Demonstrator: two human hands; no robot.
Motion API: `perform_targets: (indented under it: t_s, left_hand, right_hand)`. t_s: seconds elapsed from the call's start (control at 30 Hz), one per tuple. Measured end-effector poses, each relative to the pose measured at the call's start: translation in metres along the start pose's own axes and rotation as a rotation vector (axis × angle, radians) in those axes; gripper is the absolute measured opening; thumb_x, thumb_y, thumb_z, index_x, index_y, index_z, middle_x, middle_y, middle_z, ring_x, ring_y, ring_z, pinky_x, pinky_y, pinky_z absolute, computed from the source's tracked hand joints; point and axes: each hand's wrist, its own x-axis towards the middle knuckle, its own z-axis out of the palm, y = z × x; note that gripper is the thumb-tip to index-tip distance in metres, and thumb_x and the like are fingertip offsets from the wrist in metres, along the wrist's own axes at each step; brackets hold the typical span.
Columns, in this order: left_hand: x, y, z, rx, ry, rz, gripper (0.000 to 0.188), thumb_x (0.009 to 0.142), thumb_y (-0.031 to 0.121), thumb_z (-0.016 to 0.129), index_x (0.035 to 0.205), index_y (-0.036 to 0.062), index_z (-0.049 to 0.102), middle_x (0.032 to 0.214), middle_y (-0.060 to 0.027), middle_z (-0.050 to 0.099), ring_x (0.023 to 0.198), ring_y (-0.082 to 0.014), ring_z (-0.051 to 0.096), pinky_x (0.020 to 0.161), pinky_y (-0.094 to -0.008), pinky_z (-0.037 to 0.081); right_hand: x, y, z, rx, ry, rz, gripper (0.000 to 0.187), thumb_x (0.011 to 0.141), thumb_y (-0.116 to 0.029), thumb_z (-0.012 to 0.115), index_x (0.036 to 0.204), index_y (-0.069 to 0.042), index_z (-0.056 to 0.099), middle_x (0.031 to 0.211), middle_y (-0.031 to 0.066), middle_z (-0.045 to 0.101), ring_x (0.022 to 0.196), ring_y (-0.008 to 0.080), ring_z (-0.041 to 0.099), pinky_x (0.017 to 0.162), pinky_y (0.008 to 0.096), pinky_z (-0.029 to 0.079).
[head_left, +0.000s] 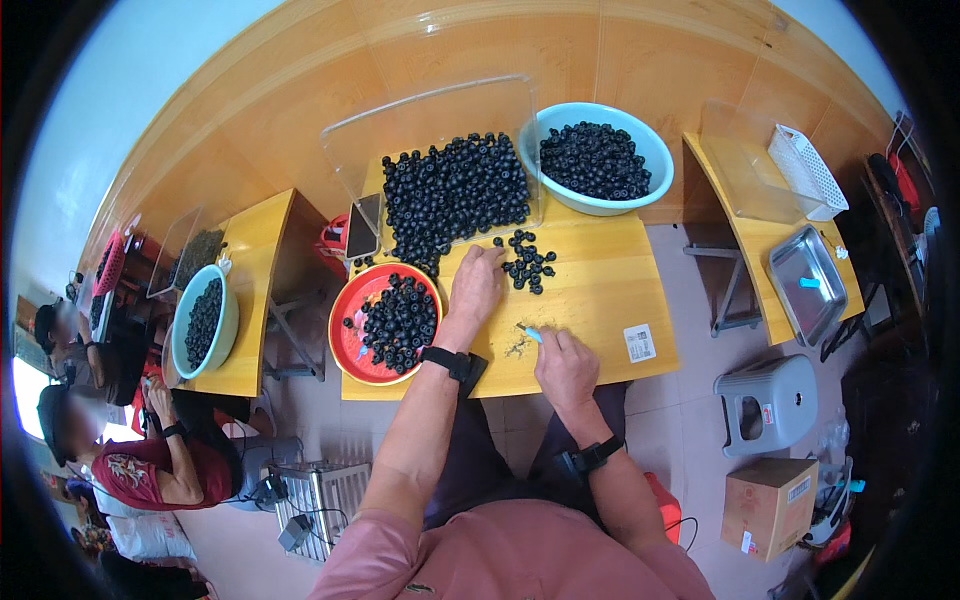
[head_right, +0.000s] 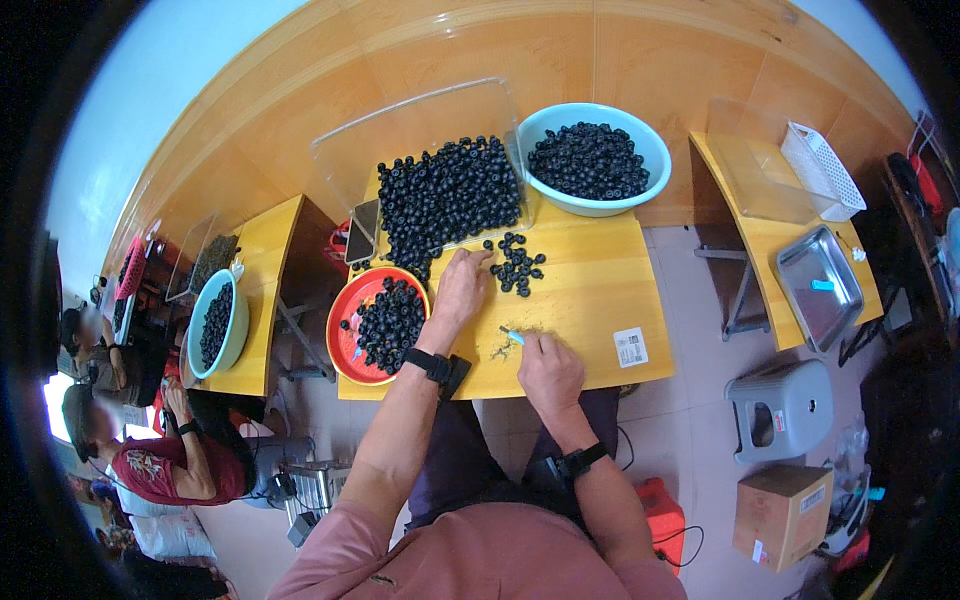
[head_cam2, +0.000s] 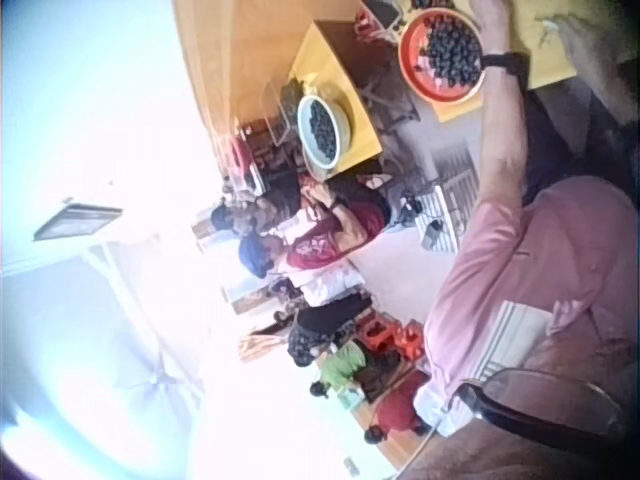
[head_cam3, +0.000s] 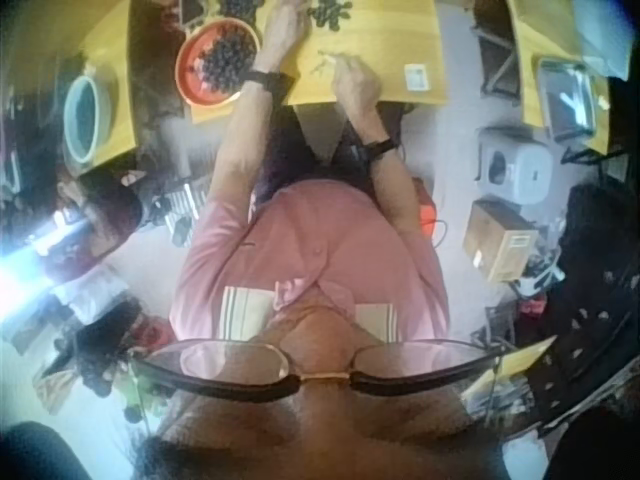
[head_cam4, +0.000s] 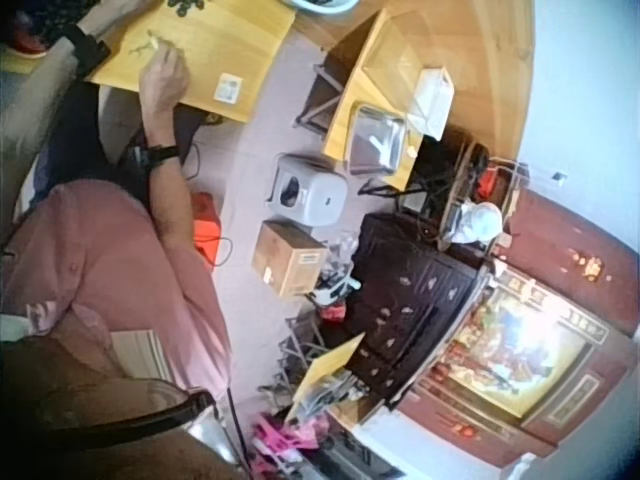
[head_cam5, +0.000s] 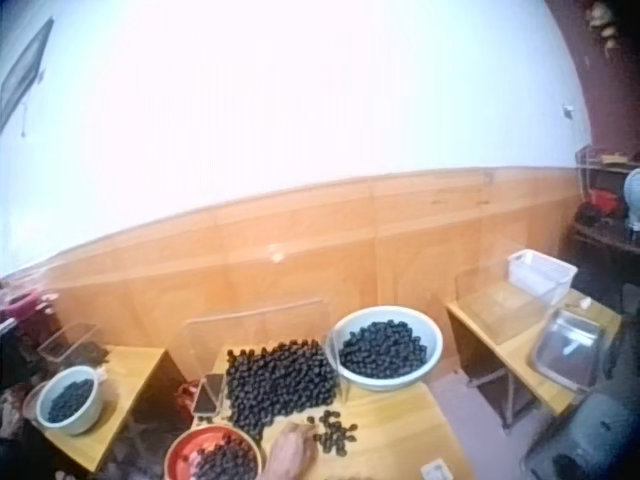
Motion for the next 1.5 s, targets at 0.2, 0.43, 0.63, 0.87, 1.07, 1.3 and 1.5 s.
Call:
perform_targets:
  t_s: [0.2,0.43,0.63,0.87,1.07,1.3,1.5]
  left_hand:
    - [0.003,-0.004,0.008,0.023,-0.051,0.008,0.03,0.085,0.005,0.074,0.114,0.0003,0.074,0.105,-0.023,0.067,0.102,-0.0418,0.066,0.092,-0.0473,0.054]
    - [-0.007,0.006,0.004,-0.012,-0.011,-0.094,0.025,0.085,0.008,0.078,0.108,0.0014,0.076,0.104,-0.0202,0.067,0.101,-0.0395,0.066,0.091,-0.0475,0.054]
    - [-0.009,0.004,0.001,-0.002,-0.026,-0.073,0.026,0.084,0.01,0.078,0.107,0.0006,0.075,0.105,-0.0198,0.068,0.102,-0.0397,0.067,0.091,-0.0466,0.055]
    - [-0.036,0.014,-0.007,-0.263,0.077,-0.228,0.023,0.088,0.005,0.07,0.11,-0.0007,0.075,0.106,-0.0192,0.071,0.096,-0.0327,0.072,0.085,-0.0397,0.057]
    - [-0.081,0.02,-0.008,-0.46,0.095,-0.282,0.026,0.092,0.002,0.066,0.117,-0.0016,0.075,0.103,-0.0072,0.065,0.086,-0.0136,0.062,0.082,-0.0274,0.052]
    - [-0.11,0.013,0.011,-0.689,0.062,-0.338,0.025,0.098,-0.003,0.059,0.12,-0.0027,0.072,0.111,-0.0083,0.061,0.095,-0.0156,0.066,0.087,-0.0255,0.055]
    - [-0.114,0.023,0.014,-0.59,0.153,-0.23,0.023,0.094,-0.003,0.068,0.117,-0.0014,0.073,0.104,-0.0089,0.064,0.087,-0.0154,0.067,0.079,-0.0264,0.055]
  right_hand:
    - [-0.001,0.002,-0.001,0.017,0.024,-0.015,0.011,0.087,-0.009,0.069,0.098,-0.009,0.071,0.077,0.0074,0.059,0.069,0.0267,0.066,0.061,0.0397,0.054]
    - [0.001,0.001,-0.002,-0.005,0.002,-0.002,0.012,0.088,-0.01,0.068,0.099,-0.008,0.071,0.077,0.0071,0.059,0.069,0.0261,0.066,0.062,0.0393,0.054]
    - [-0.001,0.001,0.0,-0.011,0.008,-0.008,0.012,0.089,-0.011,0.069,0.1,-0.007,0.071,0.077,0.0071,0.059,0.069,0.0252,0.065,0.061,0.0393,0.053]
    - [-0.004,0.002,0.003,-0.02,0.021,-0.004,0.014,0.088,-0.011,0.07,0.101,-0.007,0.07,0.078,0.0073,0.058,0.068,0.0252,0.065,0.059,0.0395,0.053]
    - [-0.002,0.004,0.0,-0.002,0.002,-0.014,0.015,0.088,-0.012,0.07,0.102,-0.008,0.069,0.079,0.0075,0.058,0.069,0.0261,0.065,0.06,0.0395,0.053]
    - [-0.001,0.0,0.0,-0.039,-0.02,-0.003,0.014,0.089,-0.013,0.07,0.102,-0.008,0.07,0.078,0.0071,0.058,0.069,0.0254,0.065,0.06,0.0392,0.053]
    - [-0.001,-0.001,-0.002,-0.063,-0.011,-0.012,0.015,0.089,-0.013,0.07,0.103,-0.009,0.07,0.077,0.0064,0.058,0.067,0.0247,0.065,0.059,0.0379,0.053]
